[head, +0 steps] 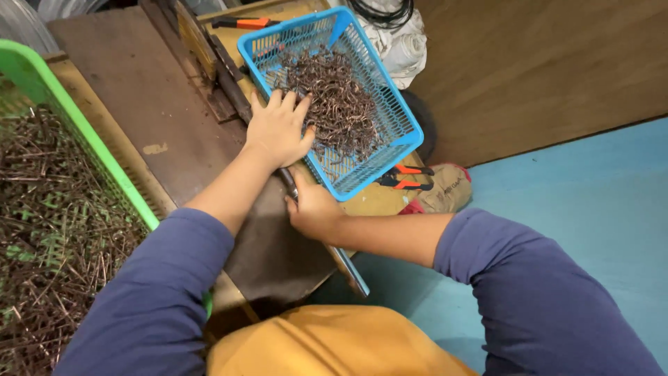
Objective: Using a manual lever-action jig to pry or process small metal pins from a basket.
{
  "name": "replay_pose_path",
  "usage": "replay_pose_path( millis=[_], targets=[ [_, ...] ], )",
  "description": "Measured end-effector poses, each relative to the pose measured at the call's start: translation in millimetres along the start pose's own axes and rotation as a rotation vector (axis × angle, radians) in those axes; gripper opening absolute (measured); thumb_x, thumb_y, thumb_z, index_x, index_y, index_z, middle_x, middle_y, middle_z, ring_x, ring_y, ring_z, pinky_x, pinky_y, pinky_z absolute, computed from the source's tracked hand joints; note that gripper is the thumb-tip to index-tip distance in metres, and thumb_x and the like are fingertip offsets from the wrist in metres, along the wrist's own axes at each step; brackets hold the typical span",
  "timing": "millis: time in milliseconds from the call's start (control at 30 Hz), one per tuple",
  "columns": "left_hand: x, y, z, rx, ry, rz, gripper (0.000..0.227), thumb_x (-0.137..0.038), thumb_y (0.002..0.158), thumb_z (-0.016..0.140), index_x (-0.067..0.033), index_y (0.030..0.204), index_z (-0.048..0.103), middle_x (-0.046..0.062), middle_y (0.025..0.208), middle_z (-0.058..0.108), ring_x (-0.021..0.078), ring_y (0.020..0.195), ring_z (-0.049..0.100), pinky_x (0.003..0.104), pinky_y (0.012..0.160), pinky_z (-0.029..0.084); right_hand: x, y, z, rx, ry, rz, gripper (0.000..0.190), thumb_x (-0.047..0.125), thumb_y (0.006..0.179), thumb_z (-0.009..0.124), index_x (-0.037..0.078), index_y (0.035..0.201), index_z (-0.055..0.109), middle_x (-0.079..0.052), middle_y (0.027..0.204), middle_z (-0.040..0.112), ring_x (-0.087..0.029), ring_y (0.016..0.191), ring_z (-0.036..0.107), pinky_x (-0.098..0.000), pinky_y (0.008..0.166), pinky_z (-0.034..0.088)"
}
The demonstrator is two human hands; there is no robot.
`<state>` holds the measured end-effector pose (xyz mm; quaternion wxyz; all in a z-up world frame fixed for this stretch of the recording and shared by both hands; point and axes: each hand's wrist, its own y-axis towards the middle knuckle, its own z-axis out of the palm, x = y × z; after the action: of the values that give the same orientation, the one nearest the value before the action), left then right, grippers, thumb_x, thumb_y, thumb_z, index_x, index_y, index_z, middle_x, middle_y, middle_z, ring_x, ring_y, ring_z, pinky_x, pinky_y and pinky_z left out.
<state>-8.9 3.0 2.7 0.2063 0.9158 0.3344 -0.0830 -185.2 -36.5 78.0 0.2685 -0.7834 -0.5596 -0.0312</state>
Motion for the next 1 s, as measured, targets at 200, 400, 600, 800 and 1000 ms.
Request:
replay_pose_path(
  millis=[200,400,600,800,1000],
  targets=[
    [-0.3,-1.3,7.5,-0.042,0.005,0.001,0.073,-0.053,0.096,0.051,-0.017,0.159,0.055,0.012,0.137,0.056,0.0352,0.141,0.046,0.078,0.114,0.025,-12.4,9.3,17.9,-0.016,-0.107,0.039,0.062,0.033,0.105,0.056,0.015,0.161,0.038,-0.024,0.125,0.074,-0.045,0.112,0.076,-0.0547,0.096,0.063],
    [0.6,2.3,10.4,-0.044,-0.008,-0.007,0.075,-0.057,0.093,0.053,-0.0192,0.157,0.057,0.012,0.138,0.058,0.0347,0.141,0.047,0.076,0.114,0.026,-14.4,17.2,21.3,-0.043,-0.093,0.017,0.056,0.035,0.103,0.058,0.015,0.154,0.044,-0.023,0.122,0.076,-0.045,0.107,0.077,-0.054,0.091,0.064],
    [0.8,0.3,1.0,-0.043,-0.057,-0.001,0.076,-0.058,0.093,0.056,-0.0169,0.157,0.058,0.012,0.139,0.057,0.0356,0.139,0.047,0.076,0.114,0.026,-12.6,13.5,16.9,-0.063,-0.082,-0.036,0.06,0.035,0.102,0.059,0.015,0.155,0.043,-0.024,0.118,0.077,-0.046,0.107,0.077,-0.0554,0.091,0.064],
    [3.3,-7.5,-5.9,-0.159,-0.147,-0.007,0.069,-0.049,0.092,0.067,-0.0212,0.154,0.057,0.008,0.146,0.05,0.0347,0.141,0.042,0.077,0.114,0.025,-18.7,5.0,13.8,-0.081,0.005,-0.098,0.063,0.027,0.103,0.06,0.008,0.16,0.04,-0.031,0.123,0.075,-0.051,0.108,0.076,-0.0589,0.094,0.064],
    [54.8,-15.3,-34.8,-0.663,-0.08,-0.376,0.036,-0.023,0.097,0.066,-0.0007,0.124,0.057,0.033,0.141,0.046,0.0519,0.135,0.036,0.075,0.111,0.016,-11.4,-13.9,5.9,-0.239,0.163,-0.279,0.098,0.011,0.096,0.065,0.011,0.174,0.006,-0.034,0.126,0.069,-0.049,0.088,0.073,-0.055,0.074,0.058]
  ],
)
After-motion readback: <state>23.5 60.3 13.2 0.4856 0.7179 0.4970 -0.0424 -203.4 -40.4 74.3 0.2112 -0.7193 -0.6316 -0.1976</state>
